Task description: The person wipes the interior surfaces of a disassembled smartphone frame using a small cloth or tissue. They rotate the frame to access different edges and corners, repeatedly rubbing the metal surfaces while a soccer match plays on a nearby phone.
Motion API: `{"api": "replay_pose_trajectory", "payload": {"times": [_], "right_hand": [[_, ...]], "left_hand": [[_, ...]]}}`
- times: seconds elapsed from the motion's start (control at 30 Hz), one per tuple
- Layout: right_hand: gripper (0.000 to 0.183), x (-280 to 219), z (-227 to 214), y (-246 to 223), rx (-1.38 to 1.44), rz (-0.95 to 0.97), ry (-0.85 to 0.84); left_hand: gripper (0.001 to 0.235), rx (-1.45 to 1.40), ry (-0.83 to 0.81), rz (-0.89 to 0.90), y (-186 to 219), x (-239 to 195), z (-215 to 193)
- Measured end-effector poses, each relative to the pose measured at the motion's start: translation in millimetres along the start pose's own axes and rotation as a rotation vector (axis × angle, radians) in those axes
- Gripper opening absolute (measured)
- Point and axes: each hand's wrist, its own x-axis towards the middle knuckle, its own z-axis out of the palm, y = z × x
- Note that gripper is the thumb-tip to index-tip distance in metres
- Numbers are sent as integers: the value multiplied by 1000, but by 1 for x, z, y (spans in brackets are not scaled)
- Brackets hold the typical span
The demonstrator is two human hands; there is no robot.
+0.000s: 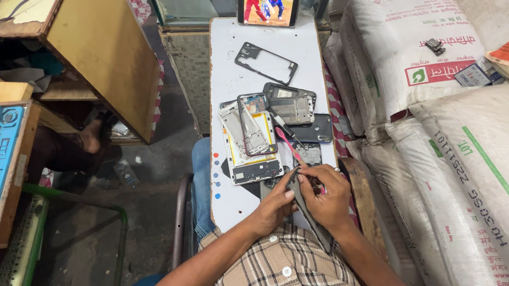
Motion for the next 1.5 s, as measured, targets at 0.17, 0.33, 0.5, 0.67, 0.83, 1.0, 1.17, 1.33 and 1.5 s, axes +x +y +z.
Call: {"api": "replay_pose_trajectory", "payload": {"times": [0.17, 0.33, 0.5, 0.67, 0.83, 1.0, 1.17, 1.33, 1.5], "right_hand": [[13, 1, 3, 2, -7, 39, -17], [12, 0, 4, 3, -11, 54, -17], [13, 3, 4, 3, -26, 31, -20], [13, 9, 5, 0, -83, -37, -1], [15, 14, 7, -1, -166, -117, 13], [17, 19, 10, 6, -64, -6, -63], [16, 20, 15, 13, -47, 35, -78], [14, 17, 18, 15, -14, 80, -77], [14, 11, 21, 17, -5, 70, -66]], "left_hand": [[86, 46, 57, -33, -4, 2, -5], [83, -10, 22, 32, -12, 7, -11], [73, -77, 54, 43, -18, 15, -11], [63, -53, 116, 149, -16, 26, -7], [57, -36, 185, 228, -19, 33, -14], [57, -214, 183, 256, -31, 40, -29], [59, -122, 218, 268, -38, 36, -42], [61, 76, 203, 302, -32, 31, -40], [62, 19, 187, 291, -25, 30, -36]]}}
